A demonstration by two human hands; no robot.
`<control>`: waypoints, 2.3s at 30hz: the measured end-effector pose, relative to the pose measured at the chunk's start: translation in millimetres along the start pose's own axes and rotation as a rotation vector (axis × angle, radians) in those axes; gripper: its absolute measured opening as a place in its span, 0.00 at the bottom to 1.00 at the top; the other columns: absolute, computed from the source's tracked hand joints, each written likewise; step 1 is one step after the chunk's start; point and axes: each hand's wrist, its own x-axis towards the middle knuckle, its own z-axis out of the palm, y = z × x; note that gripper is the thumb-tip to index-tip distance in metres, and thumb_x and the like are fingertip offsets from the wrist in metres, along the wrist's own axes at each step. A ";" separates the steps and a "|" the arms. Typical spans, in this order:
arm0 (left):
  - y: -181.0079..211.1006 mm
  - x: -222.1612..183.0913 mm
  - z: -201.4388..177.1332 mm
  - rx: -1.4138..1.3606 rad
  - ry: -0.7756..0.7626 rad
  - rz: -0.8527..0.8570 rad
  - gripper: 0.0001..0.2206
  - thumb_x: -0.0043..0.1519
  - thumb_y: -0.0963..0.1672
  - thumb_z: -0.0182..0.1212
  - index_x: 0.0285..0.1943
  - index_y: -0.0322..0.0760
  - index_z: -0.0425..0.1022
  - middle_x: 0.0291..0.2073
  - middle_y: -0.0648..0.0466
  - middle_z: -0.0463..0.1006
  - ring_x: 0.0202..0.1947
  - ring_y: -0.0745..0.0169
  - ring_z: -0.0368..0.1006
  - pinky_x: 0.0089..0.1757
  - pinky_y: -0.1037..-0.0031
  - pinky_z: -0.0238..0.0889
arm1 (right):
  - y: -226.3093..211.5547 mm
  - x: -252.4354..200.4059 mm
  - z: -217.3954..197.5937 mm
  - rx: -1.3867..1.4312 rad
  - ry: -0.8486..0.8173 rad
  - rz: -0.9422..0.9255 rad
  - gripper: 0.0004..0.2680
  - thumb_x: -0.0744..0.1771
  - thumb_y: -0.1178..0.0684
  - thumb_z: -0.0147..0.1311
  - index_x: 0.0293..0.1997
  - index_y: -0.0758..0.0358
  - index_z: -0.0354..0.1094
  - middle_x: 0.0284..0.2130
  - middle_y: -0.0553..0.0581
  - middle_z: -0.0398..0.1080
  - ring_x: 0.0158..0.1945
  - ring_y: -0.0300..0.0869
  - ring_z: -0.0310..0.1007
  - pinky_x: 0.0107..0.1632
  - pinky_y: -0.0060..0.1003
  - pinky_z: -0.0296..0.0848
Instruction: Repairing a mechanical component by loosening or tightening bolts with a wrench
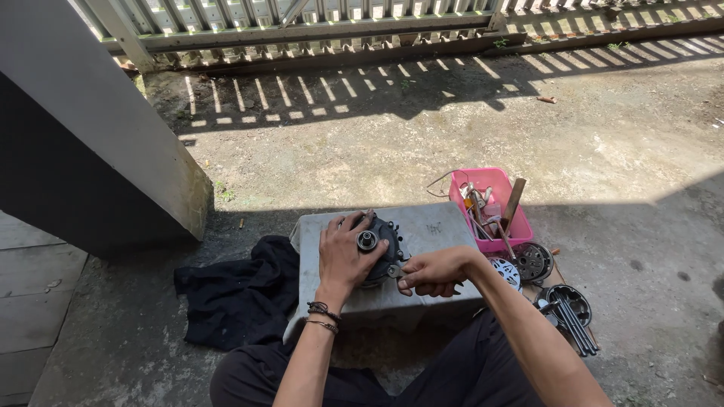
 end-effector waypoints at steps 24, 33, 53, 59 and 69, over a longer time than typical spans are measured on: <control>-11.7 -5.2 4.4 -0.029 0.000 0.100 0.36 0.49 0.54 0.59 0.71 0.44 0.68 0.65 0.52 0.70 0.64 0.48 0.61 0.59 0.54 0.53 | 55.7 27.2 138.6 0.862 0.681 -0.525 0.15 0.71 0.55 0.45 0.67 0.61 0.59 0.28 0.65 0.69 0.18 0.43 0.63 0.21 0.40 0.70; -7.4 -6.8 2.6 0.006 0.101 0.152 0.33 0.51 0.54 0.65 0.67 0.45 0.71 0.61 0.53 0.73 0.59 0.51 0.66 0.56 0.60 0.57 | 31.6 73.9 169.8 0.879 0.993 -0.655 0.13 0.71 0.54 0.42 0.61 0.71 0.60 0.29 0.70 0.74 0.15 0.47 0.69 0.22 0.36 0.70; -5.8 -7.4 -1.3 -0.018 0.077 0.137 0.32 0.51 0.54 0.66 0.66 0.45 0.73 0.60 0.54 0.73 0.61 0.50 0.65 0.55 0.58 0.57 | -27.2 108.1 187.3 1.261 1.014 -0.711 0.09 0.73 0.56 0.40 0.56 0.69 0.60 0.42 0.66 0.72 0.31 0.48 0.75 0.29 0.36 0.72; -7.3 -6.5 -1.9 -0.023 0.037 0.128 0.32 0.52 0.55 0.65 0.66 0.44 0.72 0.61 0.54 0.72 0.61 0.50 0.64 0.56 0.58 0.55 | -23.5 113.0 181.4 1.248 0.990 -0.760 0.08 0.73 0.55 0.41 0.53 0.70 0.62 0.37 0.64 0.70 0.30 0.46 0.73 0.29 0.36 0.72; -6.7 -4.4 3.6 0.020 0.082 0.139 0.30 0.55 0.57 0.65 0.65 0.47 0.74 0.60 0.52 0.73 0.58 0.49 0.65 0.55 0.58 0.57 | 11.8 111.0 156.0 1.053 0.873 -0.707 0.10 0.73 0.49 0.40 0.47 0.69 0.59 0.22 0.54 0.53 0.17 0.41 0.58 0.21 0.40 0.70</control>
